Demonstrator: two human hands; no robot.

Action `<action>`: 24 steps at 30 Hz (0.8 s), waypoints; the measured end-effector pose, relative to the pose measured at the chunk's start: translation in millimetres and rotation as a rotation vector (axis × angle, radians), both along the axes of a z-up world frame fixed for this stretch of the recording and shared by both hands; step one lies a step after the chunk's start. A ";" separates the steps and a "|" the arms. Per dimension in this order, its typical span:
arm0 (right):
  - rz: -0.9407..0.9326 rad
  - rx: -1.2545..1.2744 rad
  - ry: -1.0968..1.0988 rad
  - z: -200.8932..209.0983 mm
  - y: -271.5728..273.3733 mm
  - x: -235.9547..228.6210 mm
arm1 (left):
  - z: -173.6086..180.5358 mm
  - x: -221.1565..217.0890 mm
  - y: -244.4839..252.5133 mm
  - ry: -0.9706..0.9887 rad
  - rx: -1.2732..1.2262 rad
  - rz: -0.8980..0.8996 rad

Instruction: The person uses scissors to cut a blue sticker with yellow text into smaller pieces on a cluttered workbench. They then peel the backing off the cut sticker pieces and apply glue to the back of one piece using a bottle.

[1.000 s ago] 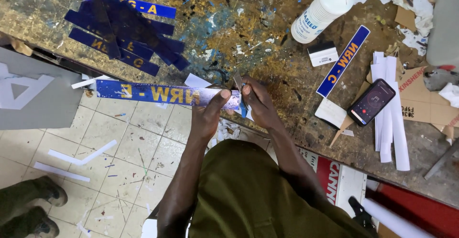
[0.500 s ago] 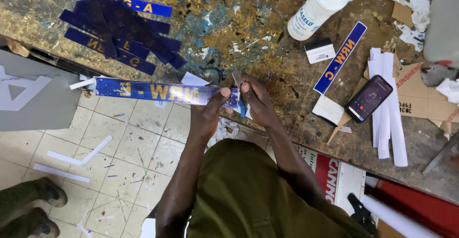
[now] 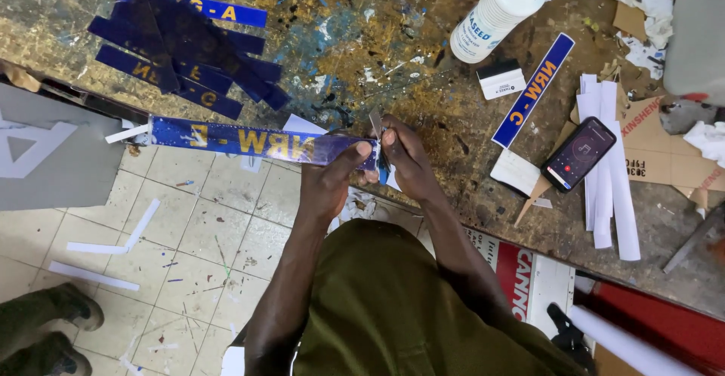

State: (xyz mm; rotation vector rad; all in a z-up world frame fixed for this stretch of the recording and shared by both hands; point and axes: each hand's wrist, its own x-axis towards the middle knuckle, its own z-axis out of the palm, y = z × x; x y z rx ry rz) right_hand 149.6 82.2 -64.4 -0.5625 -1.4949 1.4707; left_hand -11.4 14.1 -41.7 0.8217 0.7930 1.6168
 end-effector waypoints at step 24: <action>0.005 0.046 -0.156 -19.2 10.8 12.0 | 3.9 -1.1 4.9 -0.020 0.019 0.024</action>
